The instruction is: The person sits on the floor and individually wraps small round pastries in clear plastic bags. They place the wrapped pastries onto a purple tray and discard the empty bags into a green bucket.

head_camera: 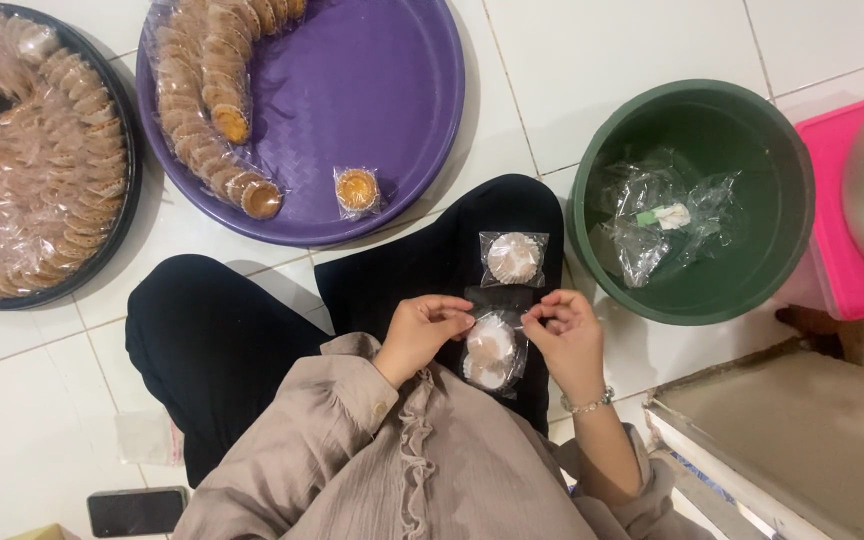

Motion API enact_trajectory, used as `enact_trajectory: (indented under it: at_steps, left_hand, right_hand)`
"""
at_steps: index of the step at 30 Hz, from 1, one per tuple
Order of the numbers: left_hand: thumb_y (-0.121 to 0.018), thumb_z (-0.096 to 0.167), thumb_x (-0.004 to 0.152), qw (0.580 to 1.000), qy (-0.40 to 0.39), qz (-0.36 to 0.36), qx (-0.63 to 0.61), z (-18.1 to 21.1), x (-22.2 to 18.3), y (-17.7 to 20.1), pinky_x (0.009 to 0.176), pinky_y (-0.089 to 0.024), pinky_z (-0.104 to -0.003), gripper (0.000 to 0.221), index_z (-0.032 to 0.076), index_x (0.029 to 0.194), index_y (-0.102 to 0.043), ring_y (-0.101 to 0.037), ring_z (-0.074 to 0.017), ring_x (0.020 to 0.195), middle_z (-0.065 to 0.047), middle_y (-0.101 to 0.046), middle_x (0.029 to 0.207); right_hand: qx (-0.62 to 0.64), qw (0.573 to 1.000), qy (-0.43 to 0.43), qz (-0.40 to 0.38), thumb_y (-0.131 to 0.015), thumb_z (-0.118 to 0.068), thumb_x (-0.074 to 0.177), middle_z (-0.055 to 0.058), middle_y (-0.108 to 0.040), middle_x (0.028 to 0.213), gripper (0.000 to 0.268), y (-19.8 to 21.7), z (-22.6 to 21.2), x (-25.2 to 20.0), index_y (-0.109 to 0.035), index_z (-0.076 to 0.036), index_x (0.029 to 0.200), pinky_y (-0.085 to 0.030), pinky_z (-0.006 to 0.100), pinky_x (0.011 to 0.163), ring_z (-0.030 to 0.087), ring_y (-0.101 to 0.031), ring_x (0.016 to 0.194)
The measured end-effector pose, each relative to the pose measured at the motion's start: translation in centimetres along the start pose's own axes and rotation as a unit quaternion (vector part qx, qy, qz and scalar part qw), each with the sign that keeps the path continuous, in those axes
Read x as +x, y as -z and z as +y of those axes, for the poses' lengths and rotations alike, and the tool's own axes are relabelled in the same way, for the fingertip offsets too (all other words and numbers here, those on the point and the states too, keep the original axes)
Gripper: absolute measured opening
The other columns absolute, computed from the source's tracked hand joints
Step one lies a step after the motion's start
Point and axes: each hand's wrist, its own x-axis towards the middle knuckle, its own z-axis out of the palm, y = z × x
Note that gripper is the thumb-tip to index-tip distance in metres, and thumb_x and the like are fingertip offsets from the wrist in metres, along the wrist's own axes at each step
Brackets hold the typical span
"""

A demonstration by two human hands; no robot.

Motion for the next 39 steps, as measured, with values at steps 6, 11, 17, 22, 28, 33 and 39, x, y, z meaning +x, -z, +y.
enact_trajectory:
  at_steps: [6, 11, 17, 22, 28, 33, 39]
  left_hand:
    - [-0.074, -0.003, 0.082, 0.998, -0.059, -0.009, 0.034, -1.4, 0.9, -0.2, 0.063, -0.060, -0.027, 0.010, 0.003, 0.090, -0.079, -0.070, -0.0153, 0.067, -0.012, -0.074, 0.076]
    - [-0.058, -0.010, 0.086, 0.968, -0.204, -0.071, 0.128, -0.6, 0.1, 0.3, 0.073, -0.058, -0.036, 0.029, 0.008, 0.083, -0.080, -0.069, -0.0228, 0.081, -0.011, -0.074, 0.086]
    - [-0.074, -0.002, 0.083, 0.987, -0.129, -0.067, 0.065, -0.6, -0.9, 0.3, 0.073, -0.058, -0.029, 0.025, 0.003, 0.107, -0.074, -0.068, -0.0151, 0.080, -0.011, -0.074, 0.094]
    - [-0.079, -0.004, 0.083, 0.986, -0.143, -0.076, -0.035, -3.7, 0.2, 0.3, 0.078, -0.056, -0.024, 0.038, 0.002, 0.119, -0.068, -0.069, -0.0110, 0.086, -0.011, -0.077, 0.099]
    - [-0.066, 0.000, 0.094, 0.982, -0.124, -0.104, -0.100, -2.4, -0.7, 1.3, 0.080, -0.058, -0.030, 0.044, 0.000, 0.137, -0.053, -0.071, -0.0197, 0.090, -0.020, -0.074, 0.105]
    - [-0.074, -0.005, 0.084, 0.992, -0.092, -0.073, -0.043, -3.3, -1.0, 1.1, 0.080, -0.060, -0.029, 0.049, 0.001, 0.131, -0.060, -0.071, -0.0166, 0.087, -0.015, -0.074, 0.100]
    - [-0.077, 0.011, 0.085, 0.990, -0.032, -0.036, 0.133, -0.2, -2.5, 0.8, 0.069, -0.057, -0.027, 0.024, 0.004, 0.108, -0.078, -0.070, -0.0146, 0.076, -0.009, -0.079, 0.086]
  right_hand:
    - [-0.009, 1.000, 0.004, 0.009, -0.076, 0.005, 0.077, 0.003, -0.073, 0.081, 0.027, 0.0, 0.7, -0.4, -0.077, -0.009, 0.099, -0.044, 0.015, 0.055, 0.000, -0.052, 0.060]
    - [-0.154, 0.951, 0.265, -0.035, -0.073, 0.002, 0.085, 0.005, -0.072, 0.098, 0.019, 1.0, 3.0, -0.5, -0.080, -0.016, 0.084, -0.060, 0.032, 0.074, 0.020, -0.073, 0.084]
    - [-0.086, 0.985, 0.150, -0.011, -0.059, -0.005, 0.098, 0.013, -0.065, 0.105, 0.026, 1.4, 1.8, -1.7, -0.075, -0.012, 0.117, -0.055, 0.034, 0.081, 0.017, -0.061, 0.088]
    - [-0.172, 0.959, 0.222, -0.039, -0.083, -0.016, 0.086, 0.008, -0.065, 0.101, 0.019, 1.2, 0.0, -1.6, -0.083, -0.017, 0.105, -0.056, 0.031, 0.070, 0.018, -0.067, 0.078]
    - [-0.137, 0.927, 0.350, -0.008, -0.082, -0.010, 0.085, 0.011, -0.073, 0.097, 0.013, 1.1, 1.5, -0.5, -0.084, -0.011, 0.098, -0.059, 0.034, 0.074, 0.025, -0.075, 0.082]
    - [-0.060, 0.960, 0.273, 0.027, -0.074, -0.013, 0.098, 0.016, -0.077, 0.090, 0.011, -0.2, 0.0, 2.3, -0.079, -0.003, 0.099, -0.058, 0.039, 0.077, 0.025, -0.074, 0.086]
    - [-0.049, 0.961, 0.240, 0.124, -0.074, -0.006, 0.101, 0.018, -0.072, 0.107, 0.016, -0.6, -1.2, 5.1, -0.071, 0.002, 0.114, -0.055, 0.036, 0.081, 0.024, -0.067, 0.094]
